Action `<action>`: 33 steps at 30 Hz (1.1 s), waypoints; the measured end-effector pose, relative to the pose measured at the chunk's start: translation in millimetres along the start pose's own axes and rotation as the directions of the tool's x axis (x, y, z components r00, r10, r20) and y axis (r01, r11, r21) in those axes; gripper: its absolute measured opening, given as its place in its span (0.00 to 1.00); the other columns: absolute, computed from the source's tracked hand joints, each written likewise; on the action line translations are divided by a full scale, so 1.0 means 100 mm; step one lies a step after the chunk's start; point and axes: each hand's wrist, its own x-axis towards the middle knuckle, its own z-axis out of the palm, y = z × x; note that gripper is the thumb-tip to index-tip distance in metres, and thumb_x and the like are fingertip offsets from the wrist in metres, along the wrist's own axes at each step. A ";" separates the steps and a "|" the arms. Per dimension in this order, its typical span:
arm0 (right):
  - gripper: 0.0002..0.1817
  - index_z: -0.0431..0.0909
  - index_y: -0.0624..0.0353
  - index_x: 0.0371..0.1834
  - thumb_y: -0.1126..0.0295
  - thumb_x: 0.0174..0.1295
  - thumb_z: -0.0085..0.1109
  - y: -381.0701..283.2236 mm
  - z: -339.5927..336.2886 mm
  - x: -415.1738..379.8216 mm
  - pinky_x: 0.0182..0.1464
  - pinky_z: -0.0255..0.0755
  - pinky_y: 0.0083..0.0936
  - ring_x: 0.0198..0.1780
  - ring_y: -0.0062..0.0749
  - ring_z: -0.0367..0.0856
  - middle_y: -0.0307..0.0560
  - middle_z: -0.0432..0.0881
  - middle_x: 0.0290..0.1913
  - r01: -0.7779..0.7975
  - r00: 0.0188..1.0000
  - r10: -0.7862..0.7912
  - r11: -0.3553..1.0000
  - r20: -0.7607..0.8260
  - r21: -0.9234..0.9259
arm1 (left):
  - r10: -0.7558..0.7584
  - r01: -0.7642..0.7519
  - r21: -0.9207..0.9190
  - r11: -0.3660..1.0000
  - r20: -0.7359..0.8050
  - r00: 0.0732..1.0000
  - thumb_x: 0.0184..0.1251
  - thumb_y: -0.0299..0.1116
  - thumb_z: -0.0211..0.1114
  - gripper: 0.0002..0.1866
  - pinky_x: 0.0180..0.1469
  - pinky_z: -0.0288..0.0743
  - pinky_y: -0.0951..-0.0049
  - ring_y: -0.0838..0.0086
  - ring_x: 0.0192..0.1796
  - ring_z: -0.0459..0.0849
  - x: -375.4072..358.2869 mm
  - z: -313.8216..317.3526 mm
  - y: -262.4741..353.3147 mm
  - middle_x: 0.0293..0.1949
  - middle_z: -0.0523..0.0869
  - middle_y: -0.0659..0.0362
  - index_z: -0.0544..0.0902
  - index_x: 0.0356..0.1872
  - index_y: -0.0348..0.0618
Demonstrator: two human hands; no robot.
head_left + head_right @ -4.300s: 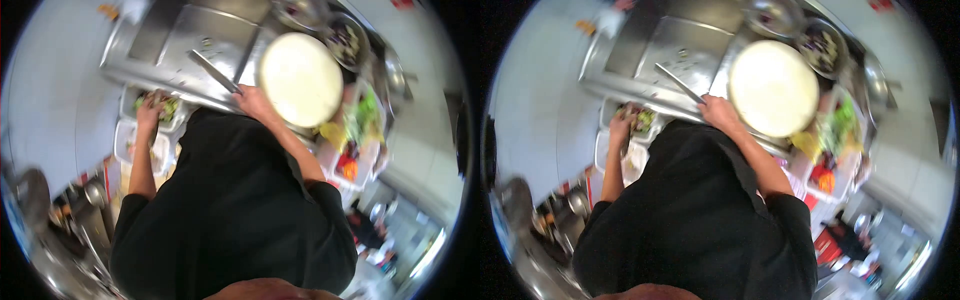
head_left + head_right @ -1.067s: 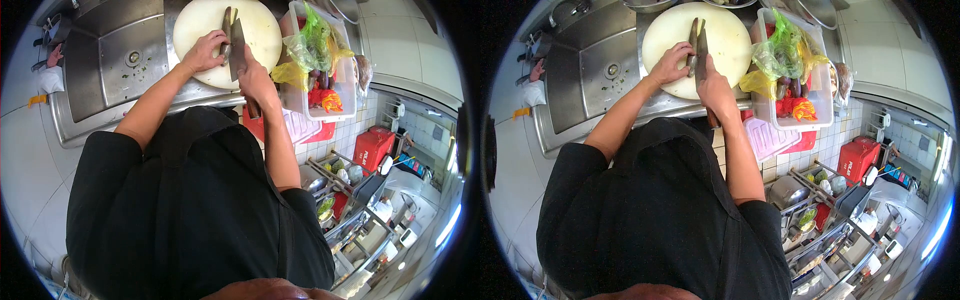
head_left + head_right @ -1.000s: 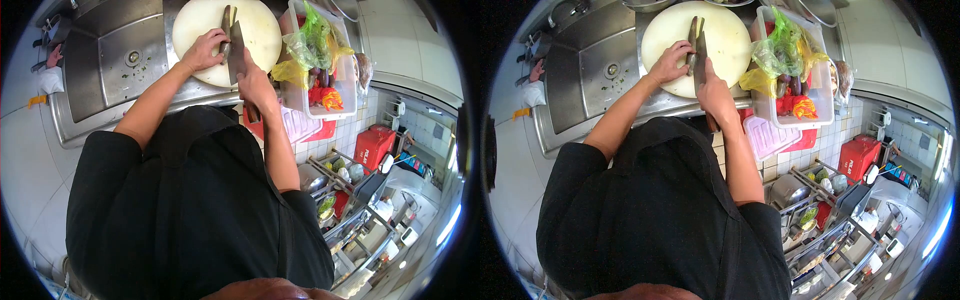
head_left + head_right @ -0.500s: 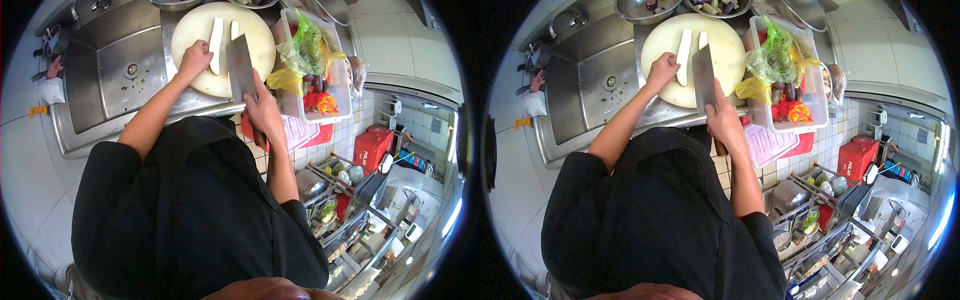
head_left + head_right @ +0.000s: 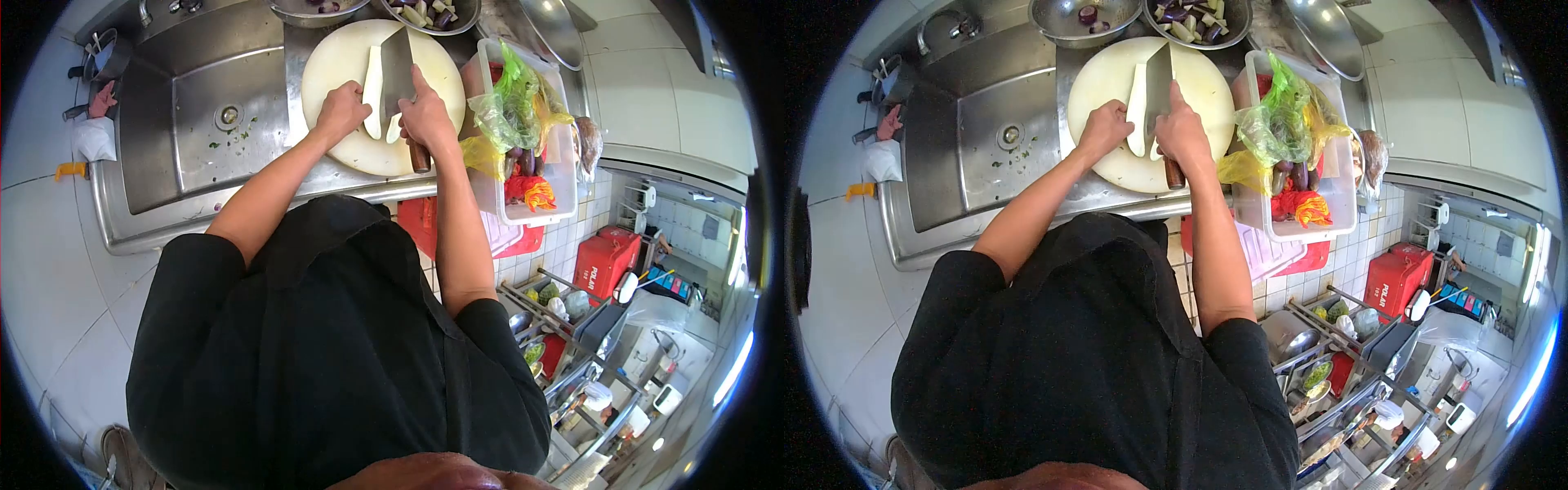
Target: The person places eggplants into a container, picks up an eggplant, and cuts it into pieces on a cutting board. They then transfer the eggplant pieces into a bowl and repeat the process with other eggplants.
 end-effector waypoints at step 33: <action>0.38 0.55 0.62 0.82 0.72 0.67 0.51 0.22 0.11 -0.84 0.49 0.77 0.56 0.40 0.72 0.84 0.78 0.83 0.37 0.175 0.983 -0.150 0.931 0.102 -0.320 | 0.016 -0.019 -0.080 0.997 -0.040 0.999 0.57 0.32 0.72 0.17 0.45 0.82 0.65 0.66 0.36 0.88 -0.02 0.08 -0.09 0.33 0.88 0.53 0.84 0.46 0.34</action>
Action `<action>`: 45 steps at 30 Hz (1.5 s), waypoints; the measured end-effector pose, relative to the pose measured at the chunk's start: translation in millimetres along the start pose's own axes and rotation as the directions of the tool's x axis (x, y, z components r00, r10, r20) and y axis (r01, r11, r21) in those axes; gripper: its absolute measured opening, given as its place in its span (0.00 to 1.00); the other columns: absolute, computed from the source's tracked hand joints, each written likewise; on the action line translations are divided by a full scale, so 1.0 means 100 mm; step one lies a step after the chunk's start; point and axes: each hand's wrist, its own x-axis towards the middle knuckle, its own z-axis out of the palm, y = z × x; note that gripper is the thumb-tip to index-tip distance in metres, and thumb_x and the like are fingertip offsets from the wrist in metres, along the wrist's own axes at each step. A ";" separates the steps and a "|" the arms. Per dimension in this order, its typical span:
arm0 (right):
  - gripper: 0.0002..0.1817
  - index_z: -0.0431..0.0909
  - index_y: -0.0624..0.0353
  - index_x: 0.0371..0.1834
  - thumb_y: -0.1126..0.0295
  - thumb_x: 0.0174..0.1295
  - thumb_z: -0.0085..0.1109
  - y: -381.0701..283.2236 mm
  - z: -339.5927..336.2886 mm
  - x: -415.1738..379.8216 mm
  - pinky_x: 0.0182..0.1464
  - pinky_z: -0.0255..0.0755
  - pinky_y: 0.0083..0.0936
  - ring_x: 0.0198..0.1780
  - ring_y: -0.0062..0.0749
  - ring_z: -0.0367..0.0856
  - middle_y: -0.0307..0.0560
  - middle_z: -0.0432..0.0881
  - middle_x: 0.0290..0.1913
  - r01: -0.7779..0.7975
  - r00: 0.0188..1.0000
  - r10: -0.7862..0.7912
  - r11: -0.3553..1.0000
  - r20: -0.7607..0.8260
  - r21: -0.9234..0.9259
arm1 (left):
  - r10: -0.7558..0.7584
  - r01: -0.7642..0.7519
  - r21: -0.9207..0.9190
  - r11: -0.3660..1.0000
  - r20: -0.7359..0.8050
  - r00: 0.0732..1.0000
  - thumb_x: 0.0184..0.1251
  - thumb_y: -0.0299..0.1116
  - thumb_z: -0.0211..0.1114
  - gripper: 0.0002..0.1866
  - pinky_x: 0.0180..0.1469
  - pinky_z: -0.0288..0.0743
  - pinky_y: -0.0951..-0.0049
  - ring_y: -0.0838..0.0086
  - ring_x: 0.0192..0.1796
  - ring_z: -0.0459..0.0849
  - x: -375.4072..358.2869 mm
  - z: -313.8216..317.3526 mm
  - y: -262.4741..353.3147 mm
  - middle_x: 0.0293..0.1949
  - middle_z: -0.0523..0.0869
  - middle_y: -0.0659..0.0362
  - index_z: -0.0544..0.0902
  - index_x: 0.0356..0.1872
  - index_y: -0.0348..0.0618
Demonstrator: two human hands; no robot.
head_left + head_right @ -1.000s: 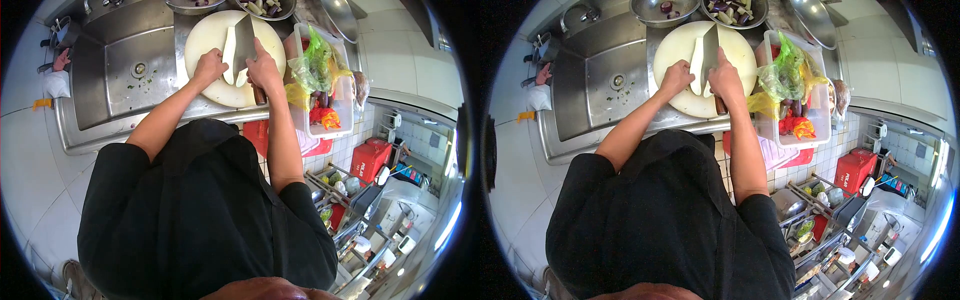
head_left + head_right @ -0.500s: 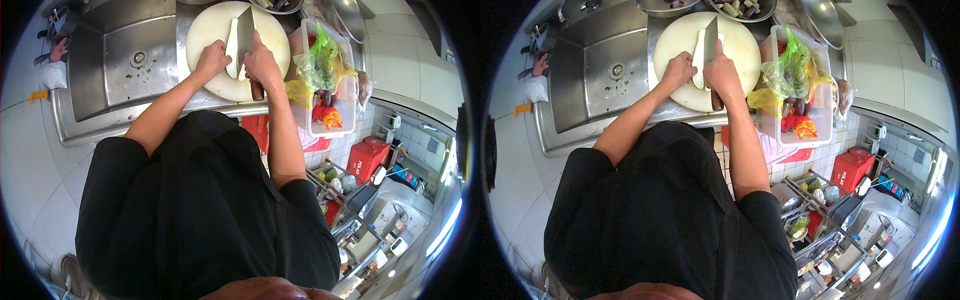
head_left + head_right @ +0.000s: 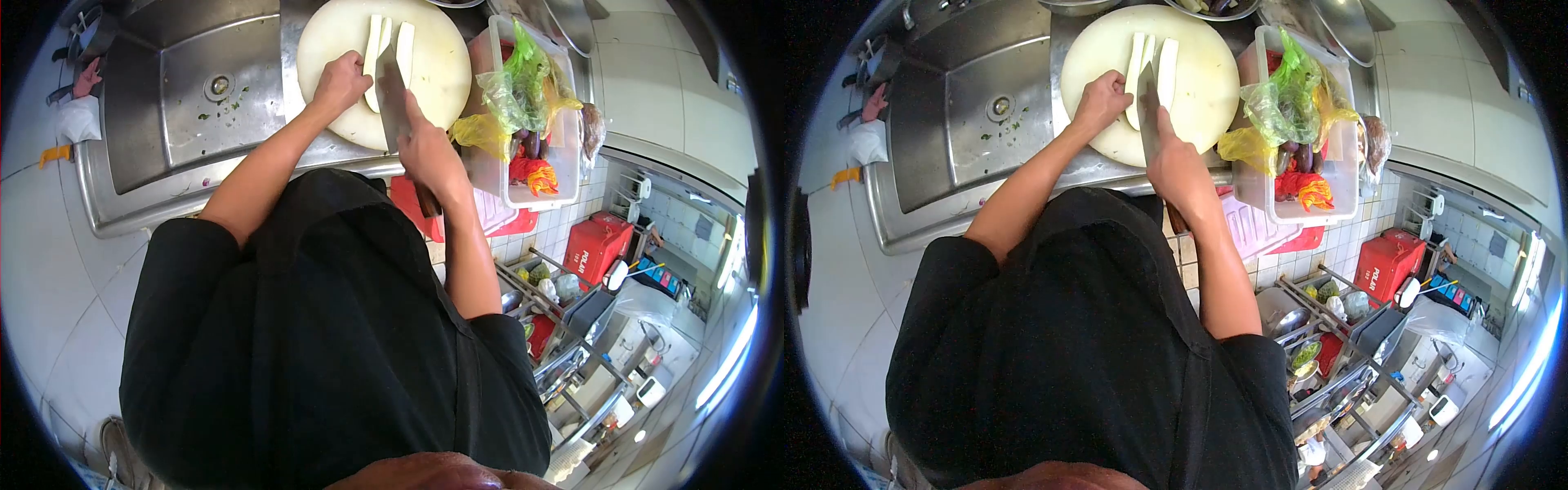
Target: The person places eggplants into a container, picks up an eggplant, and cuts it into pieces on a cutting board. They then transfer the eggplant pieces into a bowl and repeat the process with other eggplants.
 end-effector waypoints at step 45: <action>0.40 0.56 0.70 0.81 0.77 0.60 0.49 0.10 -0.26 0.21 0.57 0.76 0.57 0.49 0.74 0.84 0.83 0.83 0.42 -0.106 0.994 0.105 0.994 -0.018 -0.039 | 0.718 -0.739 0.368 0.564 0.224 0.660 0.60 0.33 0.70 0.15 0.75 0.60 0.41 0.69 0.63 0.80 -0.44 0.26 -0.17 0.56 0.80 0.60 0.83 0.49 0.50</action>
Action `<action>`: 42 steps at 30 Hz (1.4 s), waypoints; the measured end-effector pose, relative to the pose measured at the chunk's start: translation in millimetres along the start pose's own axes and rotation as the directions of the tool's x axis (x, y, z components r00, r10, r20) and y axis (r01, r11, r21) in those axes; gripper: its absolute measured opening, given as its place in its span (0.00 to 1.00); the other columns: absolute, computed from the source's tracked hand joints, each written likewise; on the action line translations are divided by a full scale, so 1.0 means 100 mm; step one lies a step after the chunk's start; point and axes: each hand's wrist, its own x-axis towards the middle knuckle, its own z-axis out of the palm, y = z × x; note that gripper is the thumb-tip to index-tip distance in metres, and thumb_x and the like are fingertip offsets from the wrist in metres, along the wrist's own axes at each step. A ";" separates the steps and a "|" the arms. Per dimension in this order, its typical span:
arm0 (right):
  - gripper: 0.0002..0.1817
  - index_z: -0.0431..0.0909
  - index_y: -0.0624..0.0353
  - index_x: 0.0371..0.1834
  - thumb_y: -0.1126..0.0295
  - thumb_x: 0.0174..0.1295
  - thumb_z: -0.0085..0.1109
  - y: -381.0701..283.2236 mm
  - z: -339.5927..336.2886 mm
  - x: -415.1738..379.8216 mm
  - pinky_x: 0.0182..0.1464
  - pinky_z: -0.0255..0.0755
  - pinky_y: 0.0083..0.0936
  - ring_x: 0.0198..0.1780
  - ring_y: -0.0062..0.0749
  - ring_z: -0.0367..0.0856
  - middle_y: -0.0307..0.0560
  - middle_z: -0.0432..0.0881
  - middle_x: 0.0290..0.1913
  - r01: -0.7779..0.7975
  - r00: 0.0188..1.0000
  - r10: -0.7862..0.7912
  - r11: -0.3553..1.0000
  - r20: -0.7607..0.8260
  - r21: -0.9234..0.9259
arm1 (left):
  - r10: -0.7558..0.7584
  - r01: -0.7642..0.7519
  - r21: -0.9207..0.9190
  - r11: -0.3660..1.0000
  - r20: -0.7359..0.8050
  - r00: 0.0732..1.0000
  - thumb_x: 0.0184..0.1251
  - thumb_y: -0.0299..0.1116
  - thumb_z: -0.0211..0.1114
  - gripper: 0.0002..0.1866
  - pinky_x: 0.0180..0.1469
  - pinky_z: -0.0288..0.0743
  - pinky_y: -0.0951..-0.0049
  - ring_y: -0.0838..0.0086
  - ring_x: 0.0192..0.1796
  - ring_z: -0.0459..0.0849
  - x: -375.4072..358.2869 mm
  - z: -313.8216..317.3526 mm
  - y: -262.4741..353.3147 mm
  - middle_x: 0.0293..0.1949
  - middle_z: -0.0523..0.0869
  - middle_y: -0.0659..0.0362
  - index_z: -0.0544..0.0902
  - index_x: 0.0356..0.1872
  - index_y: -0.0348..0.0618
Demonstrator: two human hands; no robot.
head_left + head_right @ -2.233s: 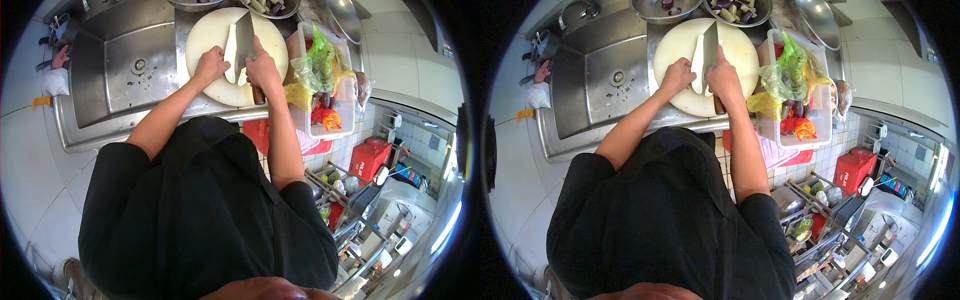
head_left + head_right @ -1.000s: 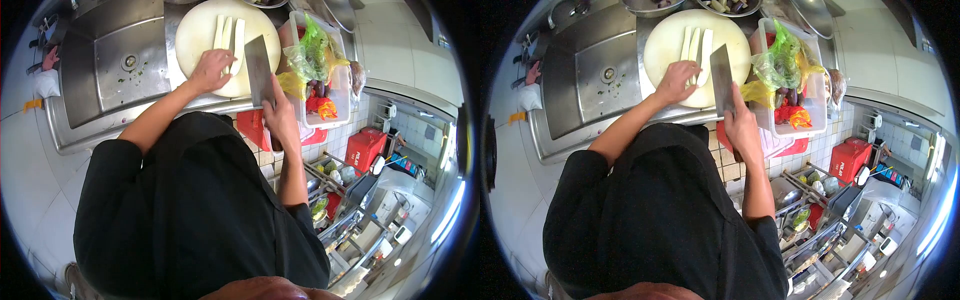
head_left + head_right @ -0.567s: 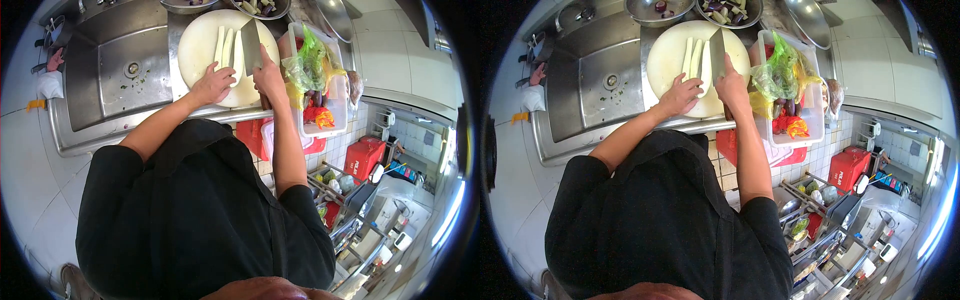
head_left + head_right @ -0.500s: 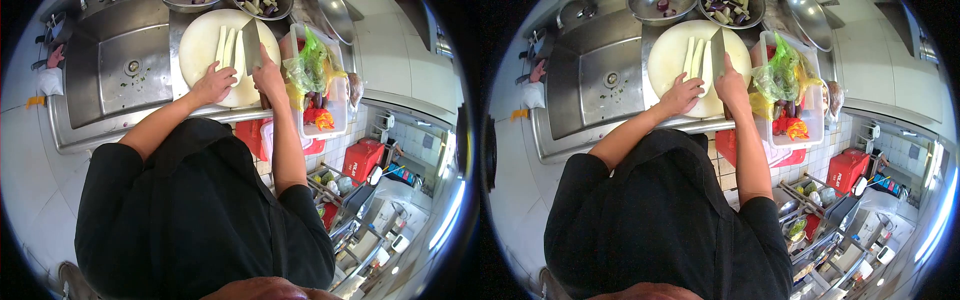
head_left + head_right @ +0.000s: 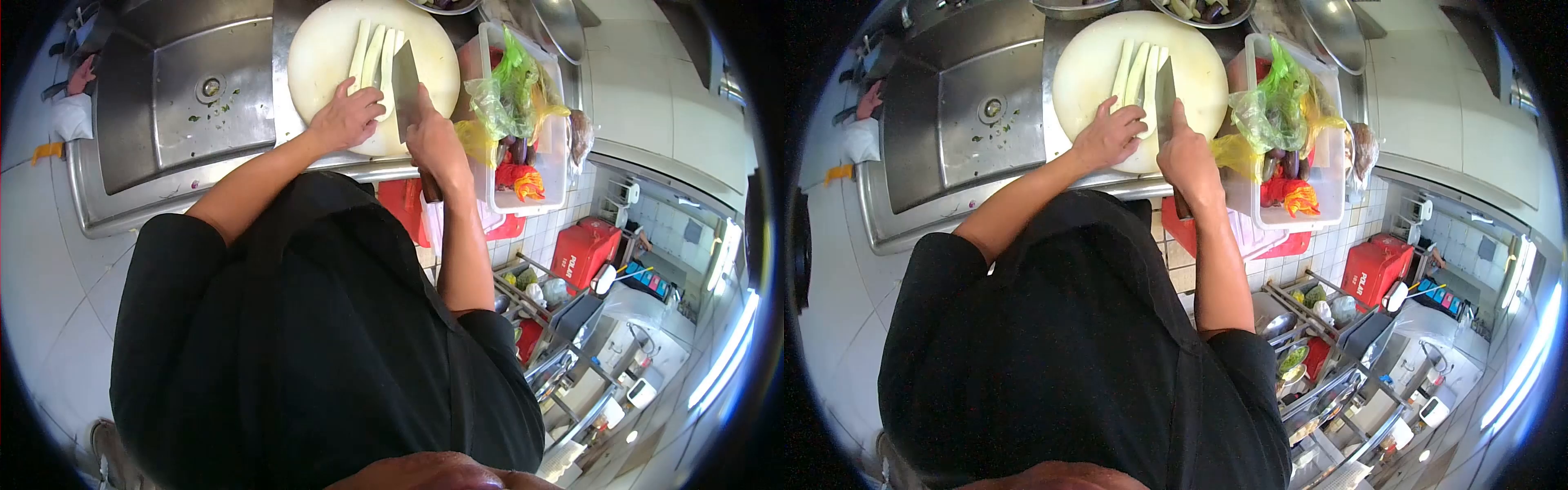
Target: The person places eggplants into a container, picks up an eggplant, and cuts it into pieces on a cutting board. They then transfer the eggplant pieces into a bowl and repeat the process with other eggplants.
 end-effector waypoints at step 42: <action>0.26 0.76 0.58 0.68 0.62 0.68 0.64 1.03 0.89 -0.81 0.43 0.81 0.51 0.39 0.65 0.87 0.69 0.87 0.37 0.023 0.924 0.090 0.957 -0.373 0.289 | -0.063 0.078 -0.034 0.996 0.315 0.947 0.58 0.37 0.76 0.28 0.68 0.68 0.55 0.55 0.64 0.78 0.29 -0.39 0.03 0.60 0.82 0.52 0.80 0.59 0.40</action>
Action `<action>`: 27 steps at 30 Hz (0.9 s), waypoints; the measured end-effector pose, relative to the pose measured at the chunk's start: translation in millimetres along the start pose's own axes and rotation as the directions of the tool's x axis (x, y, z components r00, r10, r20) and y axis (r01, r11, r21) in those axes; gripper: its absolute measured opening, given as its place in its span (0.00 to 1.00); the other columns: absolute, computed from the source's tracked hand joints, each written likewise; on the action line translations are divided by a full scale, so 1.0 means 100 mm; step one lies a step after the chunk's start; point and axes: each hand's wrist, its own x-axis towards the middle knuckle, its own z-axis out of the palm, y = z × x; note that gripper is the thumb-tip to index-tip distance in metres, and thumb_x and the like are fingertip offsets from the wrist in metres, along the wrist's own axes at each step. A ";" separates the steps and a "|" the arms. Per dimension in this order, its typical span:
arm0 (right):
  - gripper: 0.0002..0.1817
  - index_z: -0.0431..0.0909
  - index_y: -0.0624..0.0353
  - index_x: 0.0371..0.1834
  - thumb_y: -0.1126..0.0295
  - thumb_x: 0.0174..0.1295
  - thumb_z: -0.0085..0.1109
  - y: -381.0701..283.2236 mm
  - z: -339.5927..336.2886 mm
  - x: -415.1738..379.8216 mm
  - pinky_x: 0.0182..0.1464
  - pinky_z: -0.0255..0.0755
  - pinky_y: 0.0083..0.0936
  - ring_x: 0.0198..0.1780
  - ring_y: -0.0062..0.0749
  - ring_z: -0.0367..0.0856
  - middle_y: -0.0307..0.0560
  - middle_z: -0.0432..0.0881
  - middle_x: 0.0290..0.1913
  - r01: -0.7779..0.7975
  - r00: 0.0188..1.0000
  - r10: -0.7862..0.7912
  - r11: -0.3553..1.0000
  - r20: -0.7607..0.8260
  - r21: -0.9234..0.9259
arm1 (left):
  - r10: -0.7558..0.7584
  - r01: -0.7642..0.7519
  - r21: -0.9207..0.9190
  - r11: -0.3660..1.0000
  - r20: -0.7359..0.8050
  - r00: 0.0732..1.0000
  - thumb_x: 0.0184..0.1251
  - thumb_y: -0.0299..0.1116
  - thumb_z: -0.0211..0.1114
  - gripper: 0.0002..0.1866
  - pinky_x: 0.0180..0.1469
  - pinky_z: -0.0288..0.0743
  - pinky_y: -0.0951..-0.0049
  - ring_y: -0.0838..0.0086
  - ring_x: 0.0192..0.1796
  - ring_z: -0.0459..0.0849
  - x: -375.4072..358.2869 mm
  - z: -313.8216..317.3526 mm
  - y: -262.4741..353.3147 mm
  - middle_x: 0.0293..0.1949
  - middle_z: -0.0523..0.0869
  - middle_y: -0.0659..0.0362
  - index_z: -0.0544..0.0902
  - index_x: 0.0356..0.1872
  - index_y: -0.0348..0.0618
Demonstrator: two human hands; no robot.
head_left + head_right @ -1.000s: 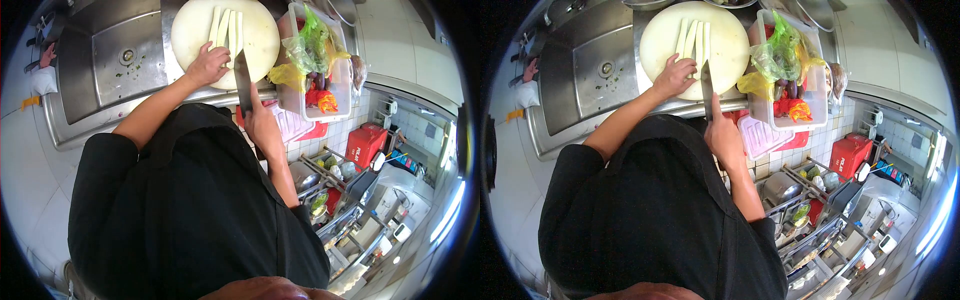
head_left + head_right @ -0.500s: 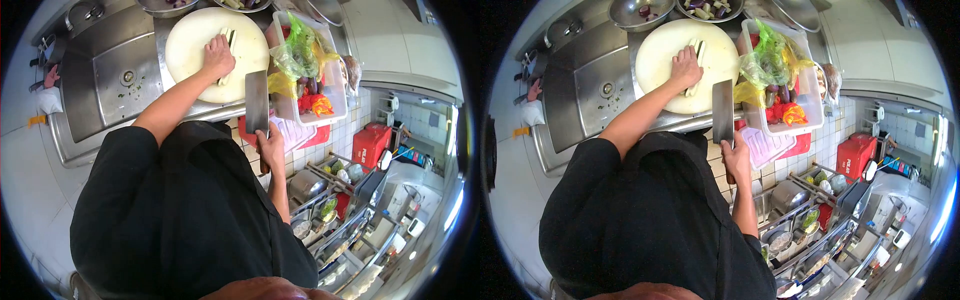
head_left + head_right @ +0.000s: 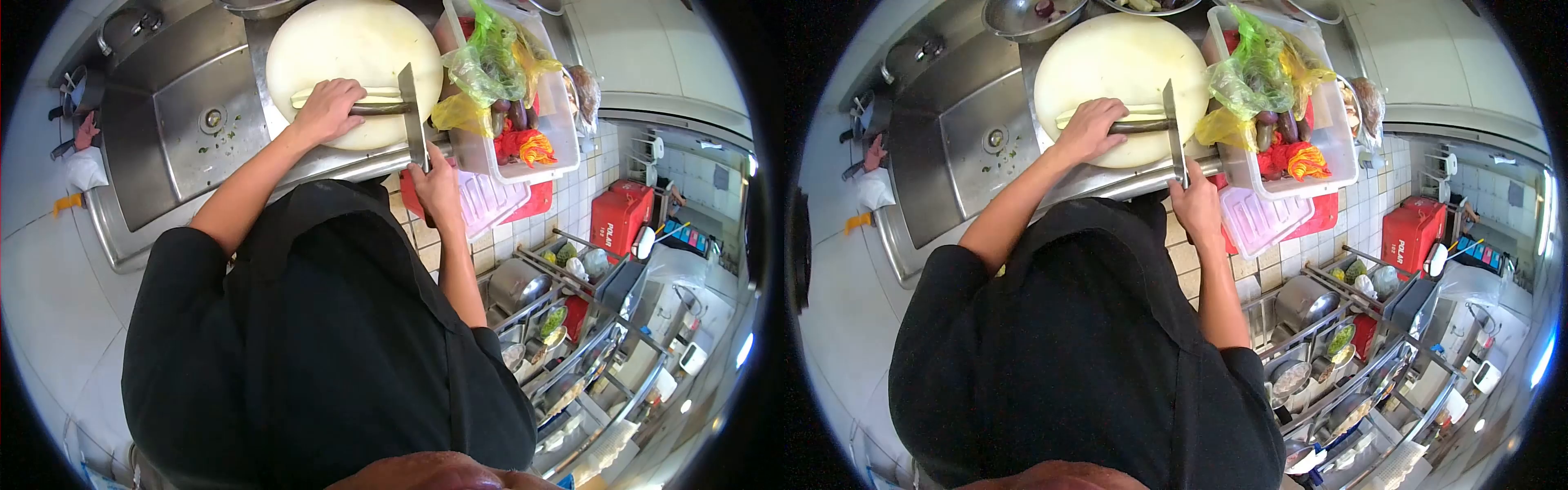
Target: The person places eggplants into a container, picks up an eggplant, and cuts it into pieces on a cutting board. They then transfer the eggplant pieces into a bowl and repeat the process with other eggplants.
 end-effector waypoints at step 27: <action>0.27 0.79 0.62 0.65 0.50 0.83 0.42 -0.66 -0.15 -0.36 0.47 0.76 0.45 0.37 0.52 0.88 0.62 0.84 0.30 -0.466 0.861 0.402 0.869 0.313 0.166 | -0.069 0.088 0.107 0.990 -0.174 0.982 0.64 0.34 0.70 0.16 0.58 0.70 0.54 0.62 0.61 0.79 -0.01 0.20 0.14 0.56 0.83 0.58 0.84 0.52 0.46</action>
